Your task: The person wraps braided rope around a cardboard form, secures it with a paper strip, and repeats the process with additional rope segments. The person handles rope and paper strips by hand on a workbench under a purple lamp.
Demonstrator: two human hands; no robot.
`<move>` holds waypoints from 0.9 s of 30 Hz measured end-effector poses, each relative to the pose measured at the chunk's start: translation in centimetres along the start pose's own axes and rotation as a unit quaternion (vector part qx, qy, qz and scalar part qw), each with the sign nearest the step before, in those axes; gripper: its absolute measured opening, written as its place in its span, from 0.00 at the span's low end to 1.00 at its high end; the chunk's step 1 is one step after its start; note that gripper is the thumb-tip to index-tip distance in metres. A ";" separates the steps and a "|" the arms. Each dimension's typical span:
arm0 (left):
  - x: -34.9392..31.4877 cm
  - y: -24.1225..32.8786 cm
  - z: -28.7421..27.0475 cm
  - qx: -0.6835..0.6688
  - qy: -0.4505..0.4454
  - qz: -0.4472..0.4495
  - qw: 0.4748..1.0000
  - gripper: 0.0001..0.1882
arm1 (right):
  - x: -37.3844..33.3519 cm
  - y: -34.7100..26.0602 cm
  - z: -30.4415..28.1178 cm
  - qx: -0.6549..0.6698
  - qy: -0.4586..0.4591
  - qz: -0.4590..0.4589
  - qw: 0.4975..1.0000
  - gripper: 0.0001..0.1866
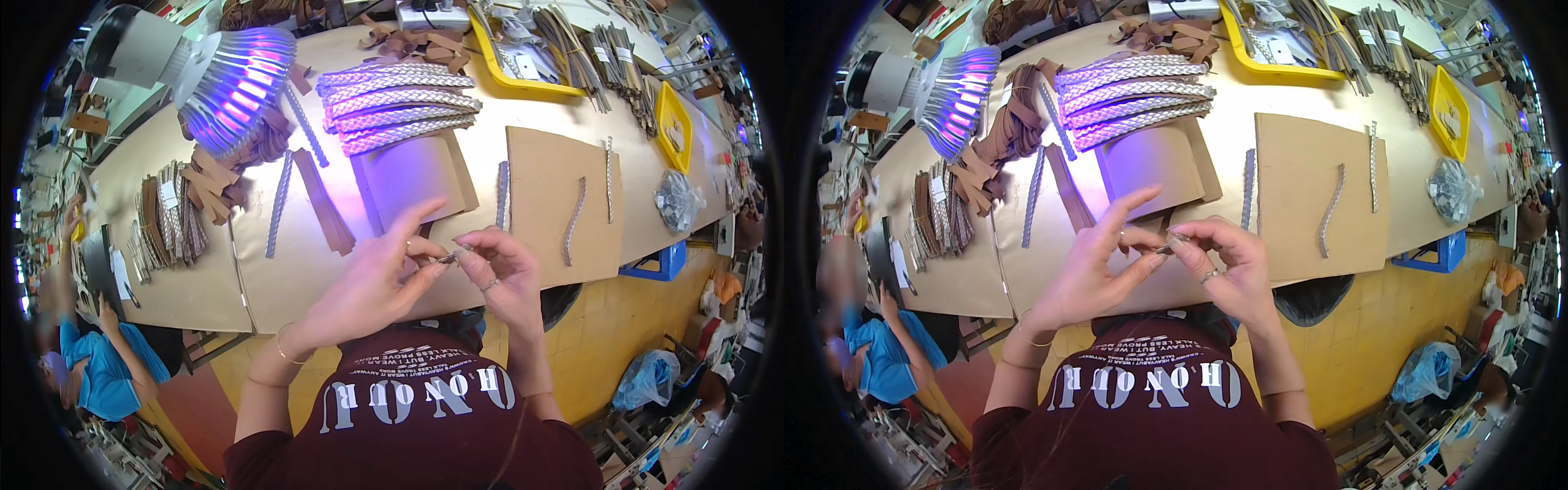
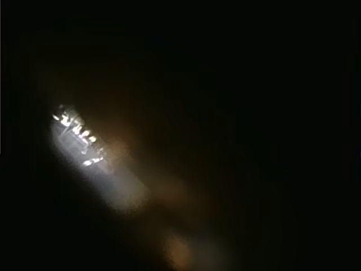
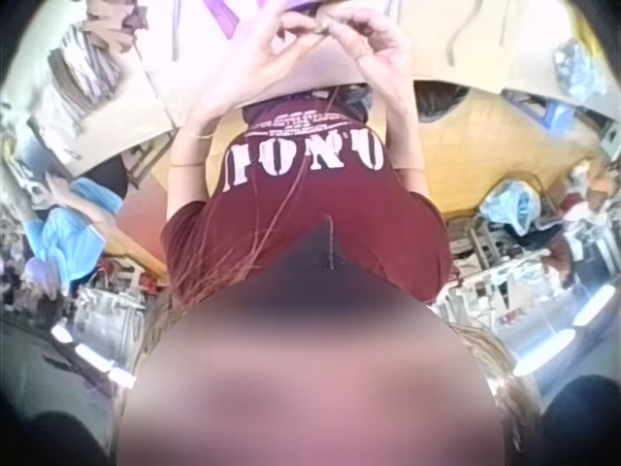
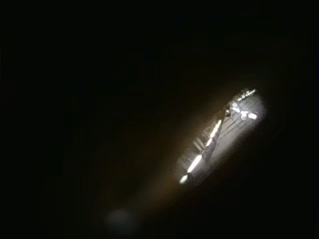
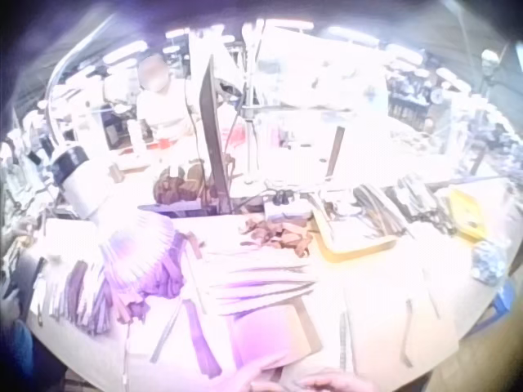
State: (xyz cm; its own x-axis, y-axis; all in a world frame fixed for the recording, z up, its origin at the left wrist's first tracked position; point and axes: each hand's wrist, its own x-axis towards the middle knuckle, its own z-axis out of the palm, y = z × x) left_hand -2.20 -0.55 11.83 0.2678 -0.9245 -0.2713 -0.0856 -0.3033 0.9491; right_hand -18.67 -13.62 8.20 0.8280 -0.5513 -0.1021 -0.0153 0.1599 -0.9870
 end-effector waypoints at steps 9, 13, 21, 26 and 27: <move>-0.8 -0.7 -3.5 -0.114 0.033 -0.017 0.993 0.14 | 3.0 0.1 -1.3 0.189 -0.117 -0.077 0.972 0.08; -1.2 -0.3 -4.2 -0.024 0.058 0.038 0.997 0.14 | 3.6 -0.2 -0.4 0.203 -0.107 -0.055 0.972 0.08; -1.1 -1.1 -3.8 -0.259 0.033 0.004 0.965 0.18 | 4.3 -0.2 1.2 0.332 -0.115 -0.016 0.936 0.13; -1.2 -2.3 -3.8 -0.290 0.032 0.026 0.956 0.17 | 4.5 0.0 2.0 0.325 -0.103 -0.012 0.940 0.13; -1.2 -2.5 -3.8 -0.296 0.037 0.025 0.954 0.17 | 4.5 0.0 2.1 0.311 -0.099 -0.005 0.945 0.13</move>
State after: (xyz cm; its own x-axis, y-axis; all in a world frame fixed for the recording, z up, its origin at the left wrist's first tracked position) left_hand 1.34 2.20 10.35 0.3457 -0.9091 -0.2323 0.4512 -0.0560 0.8907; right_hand -13.77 -14.32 7.99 0.9158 -0.4015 -0.0069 0.2749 0.6393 -0.7181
